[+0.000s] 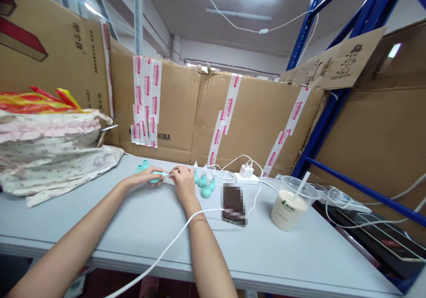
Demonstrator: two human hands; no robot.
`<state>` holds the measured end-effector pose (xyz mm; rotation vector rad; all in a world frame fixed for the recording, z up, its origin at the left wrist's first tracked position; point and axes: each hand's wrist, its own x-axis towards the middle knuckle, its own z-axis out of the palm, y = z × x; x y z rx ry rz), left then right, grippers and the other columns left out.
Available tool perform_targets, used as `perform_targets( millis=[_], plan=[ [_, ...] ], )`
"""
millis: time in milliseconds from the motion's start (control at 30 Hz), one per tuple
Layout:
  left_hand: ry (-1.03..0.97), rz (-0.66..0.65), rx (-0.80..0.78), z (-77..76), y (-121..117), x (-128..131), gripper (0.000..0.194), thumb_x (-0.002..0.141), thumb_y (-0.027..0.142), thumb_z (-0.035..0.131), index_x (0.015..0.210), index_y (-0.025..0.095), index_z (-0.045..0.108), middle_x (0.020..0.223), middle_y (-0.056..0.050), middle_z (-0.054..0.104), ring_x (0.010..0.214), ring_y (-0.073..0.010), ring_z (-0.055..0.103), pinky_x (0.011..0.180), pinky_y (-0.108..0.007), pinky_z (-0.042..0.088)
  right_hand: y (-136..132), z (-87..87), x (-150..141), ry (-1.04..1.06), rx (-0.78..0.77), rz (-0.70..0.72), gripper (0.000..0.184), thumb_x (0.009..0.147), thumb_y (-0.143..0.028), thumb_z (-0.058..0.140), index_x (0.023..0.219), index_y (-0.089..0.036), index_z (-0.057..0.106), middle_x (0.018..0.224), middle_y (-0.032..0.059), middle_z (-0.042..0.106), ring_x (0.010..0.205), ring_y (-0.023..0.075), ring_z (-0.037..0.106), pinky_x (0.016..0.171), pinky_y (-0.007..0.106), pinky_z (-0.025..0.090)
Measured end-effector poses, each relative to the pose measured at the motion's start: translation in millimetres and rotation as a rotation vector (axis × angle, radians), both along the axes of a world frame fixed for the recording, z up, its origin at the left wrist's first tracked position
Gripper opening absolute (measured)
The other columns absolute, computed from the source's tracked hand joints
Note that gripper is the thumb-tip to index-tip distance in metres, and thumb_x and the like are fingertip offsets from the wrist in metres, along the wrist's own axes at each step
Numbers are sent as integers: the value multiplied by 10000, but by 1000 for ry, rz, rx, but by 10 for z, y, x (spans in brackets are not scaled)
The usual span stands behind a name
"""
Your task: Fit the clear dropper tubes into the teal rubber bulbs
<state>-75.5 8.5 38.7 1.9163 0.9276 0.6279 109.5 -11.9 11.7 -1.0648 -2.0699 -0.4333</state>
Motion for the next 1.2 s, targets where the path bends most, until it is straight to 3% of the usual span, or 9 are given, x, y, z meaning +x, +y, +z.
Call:
perform_targets(
  millis=[233,500,700,867,1067,1200],
  plan=[
    [-68,-2,-5,87,-78,79,347,721,455,489,839,136,558,621,-2,529,473,-95,418,475,-220,261,-5,29,32,42,97,-34,171,885,-290,441,846,-214,590,1006,30,603,872,126,520,785,281,268],
    [-12,13,21,56,-56,96,296,699,430,507,742,144,566,585,-4,522,471,-104,407,468,-225,296,-3,39,47,-97,110,-16,149,879,-243,442,847,-197,581,982,56,581,890,160,482,758,287,315],
    [37,-17,39,37,-18,64,306,709,441,492,724,144,564,592,-7,530,464,-101,416,465,-224,290,-14,90,3,-62,28,14,140,882,-198,424,815,-174,545,898,52,571,836,149,497,699,250,366],
    [37,-14,1,27,-20,57,379,698,493,497,791,135,576,600,-11,540,450,-95,405,451,-223,255,-3,78,8,-83,-102,-8,144,901,-221,388,863,-189,523,853,24,549,715,116,537,525,220,330],
    [57,-12,-14,24,-26,37,387,686,513,509,753,136,567,606,-16,552,455,-94,411,459,-227,262,0,57,31,-110,-164,15,150,911,-247,368,899,-193,508,888,21,544,691,105,551,510,209,303],
    [46,-7,4,27,-28,29,358,690,488,507,726,137,564,606,-12,549,458,-90,410,467,-228,268,13,18,45,-85,-126,7,173,913,-281,362,940,-197,510,924,27,548,714,103,555,518,203,305]
  ],
)
